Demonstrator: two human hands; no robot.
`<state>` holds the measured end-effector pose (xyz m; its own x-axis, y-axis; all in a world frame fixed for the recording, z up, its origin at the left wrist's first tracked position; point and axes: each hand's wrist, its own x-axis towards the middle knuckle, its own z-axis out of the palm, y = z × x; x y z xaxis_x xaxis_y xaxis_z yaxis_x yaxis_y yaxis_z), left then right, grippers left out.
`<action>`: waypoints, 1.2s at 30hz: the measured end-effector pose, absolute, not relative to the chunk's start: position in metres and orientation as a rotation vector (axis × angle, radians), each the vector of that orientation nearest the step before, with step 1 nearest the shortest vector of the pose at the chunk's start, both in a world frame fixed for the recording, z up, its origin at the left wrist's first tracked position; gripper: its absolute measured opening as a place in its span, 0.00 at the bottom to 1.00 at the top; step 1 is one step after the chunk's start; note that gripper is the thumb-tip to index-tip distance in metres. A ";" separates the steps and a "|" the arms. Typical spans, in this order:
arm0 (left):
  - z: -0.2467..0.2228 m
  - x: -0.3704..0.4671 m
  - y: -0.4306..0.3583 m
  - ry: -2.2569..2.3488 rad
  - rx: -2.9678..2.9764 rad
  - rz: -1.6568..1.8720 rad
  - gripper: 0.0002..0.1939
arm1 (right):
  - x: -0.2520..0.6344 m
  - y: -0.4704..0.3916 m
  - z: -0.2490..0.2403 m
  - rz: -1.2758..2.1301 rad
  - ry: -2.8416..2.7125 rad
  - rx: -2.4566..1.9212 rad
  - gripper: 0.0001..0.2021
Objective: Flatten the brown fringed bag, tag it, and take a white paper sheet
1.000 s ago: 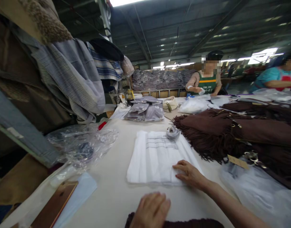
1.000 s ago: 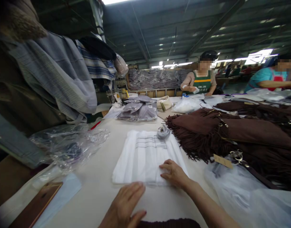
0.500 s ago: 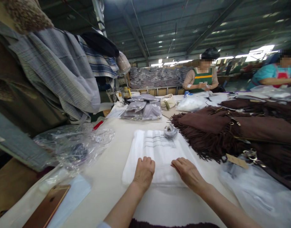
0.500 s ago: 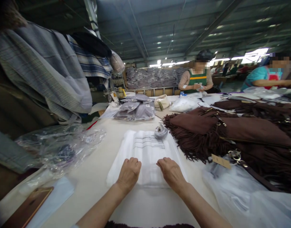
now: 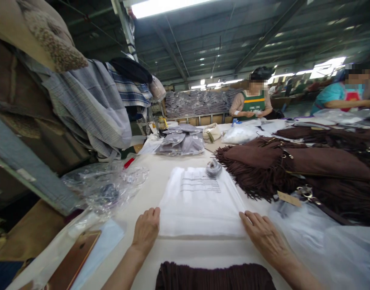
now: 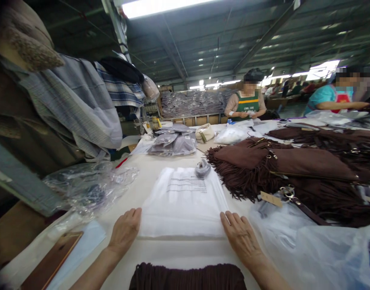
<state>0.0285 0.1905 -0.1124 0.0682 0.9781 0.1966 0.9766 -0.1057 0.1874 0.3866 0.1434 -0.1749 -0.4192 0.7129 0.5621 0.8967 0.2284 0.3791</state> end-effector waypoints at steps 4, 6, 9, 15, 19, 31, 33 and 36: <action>-0.121 0.024 0.171 2.103 1.819 0.685 0.07 | 0.395 0.120 -0.187 -0.972 -2.272 -1.361 0.25; -0.125 0.024 0.162 2.047 1.567 0.790 0.05 | 0.403 0.109 -0.196 -0.950 -2.310 -1.231 0.28; -0.130 0.027 0.153 1.938 1.255 0.895 0.04 | 0.408 0.100 -0.199 -0.778 -2.317 -1.282 0.28; -0.131 0.037 0.148 1.775 0.801 0.850 0.11 | 0.382 0.111 -0.175 0.436 -1.543 -2.000 0.16; -0.129 0.041 0.156 1.696 0.763 0.879 0.10 | 0.365 0.122 -0.173 0.672 -1.360 -1.969 0.19; -0.135 0.047 0.188 1.551 0.733 1.063 0.09 | 0.370 0.149 -0.144 0.715 -1.068 -1.767 0.17; -0.137 0.043 0.183 1.524 0.705 1.128 0.08 | 0.367 0.147 -0.145 0.808 -0.922 -1.688 0.21; -0.138 0.039 0.179 1.464 0.660 1.247 0.06 | 0.364 0.142 -0.147 0.914 -0.732 -1.522 0.25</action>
